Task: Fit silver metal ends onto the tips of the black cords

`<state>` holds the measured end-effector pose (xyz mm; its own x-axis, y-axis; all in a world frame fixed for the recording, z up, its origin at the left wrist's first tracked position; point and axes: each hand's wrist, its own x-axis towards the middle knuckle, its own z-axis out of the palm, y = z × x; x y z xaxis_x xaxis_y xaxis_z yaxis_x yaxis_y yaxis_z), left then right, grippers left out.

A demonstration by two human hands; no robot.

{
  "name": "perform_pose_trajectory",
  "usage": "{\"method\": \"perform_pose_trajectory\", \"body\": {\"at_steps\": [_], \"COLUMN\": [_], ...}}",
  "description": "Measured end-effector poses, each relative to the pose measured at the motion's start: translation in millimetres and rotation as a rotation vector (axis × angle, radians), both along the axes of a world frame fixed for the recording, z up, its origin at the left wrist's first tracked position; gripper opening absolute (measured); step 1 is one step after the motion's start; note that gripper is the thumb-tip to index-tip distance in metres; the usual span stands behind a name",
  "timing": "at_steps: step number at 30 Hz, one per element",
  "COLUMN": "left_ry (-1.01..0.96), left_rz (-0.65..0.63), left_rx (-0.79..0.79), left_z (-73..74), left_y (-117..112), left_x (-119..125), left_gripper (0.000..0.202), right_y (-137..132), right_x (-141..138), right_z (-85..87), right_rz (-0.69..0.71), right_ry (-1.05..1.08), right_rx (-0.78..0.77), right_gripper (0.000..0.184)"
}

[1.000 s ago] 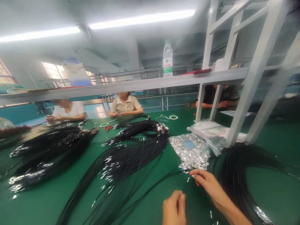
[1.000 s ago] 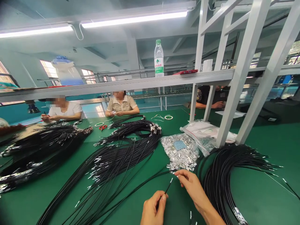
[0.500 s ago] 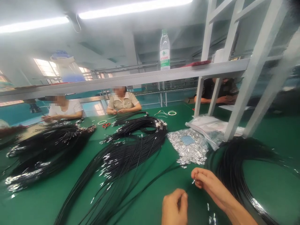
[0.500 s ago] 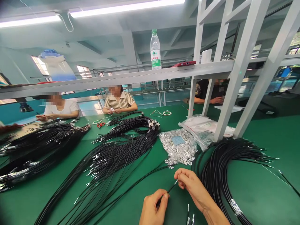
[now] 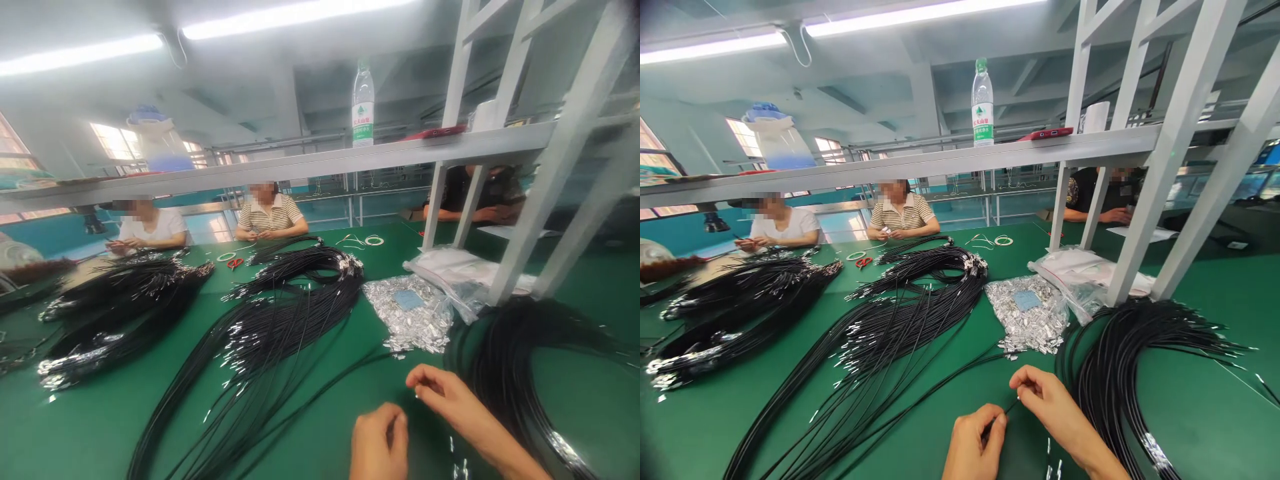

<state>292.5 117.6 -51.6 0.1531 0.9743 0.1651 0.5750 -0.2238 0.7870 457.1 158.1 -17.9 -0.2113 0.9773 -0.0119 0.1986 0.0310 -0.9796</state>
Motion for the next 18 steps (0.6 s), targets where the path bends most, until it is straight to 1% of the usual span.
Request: {"method": "perform_pose_trajectory", "body": {"at_steps": [2,6,8,10,14,18], "left_ry": [-0.005,-0.082,-0.083,-0.047,-0.001,-0.028], "left_rz": [-0.02,-0.034,-0.015,0.0,0.02,0.05], "left_rx": [0.004,-0.024,-0.031,0.003,0.089,0.081], "left_z": [-0.2,1.6,2.5,3.3,7.1,16.1], "left_y": [0,-1,-2,-2,-5,-8], "left_x": [0,0,-1,-2,-2,1], "left_gripper": [0.033,0.024,0.024,0.025,0.029,0.028], "right_y": [-3,-8,-8,-7,-7,-12], "right_x": [-6,-15,-14,-11,-6,-7], "right_z": [-3.4,-14.4,-18.2,-18.8,-10.7,3.7], "right_rz": [0.045,0.152,0.145,0.115,0.101,0.031], "right_ry": [0.048,0.224,0.293,0.297,0.186,0.146], "right_rx": [-0.028,-0.16,-0.184,-0.182,-0.149,-0.068], "right_gripper": [0.027,0.036,0.041,0.046,0.052,0.05]}}
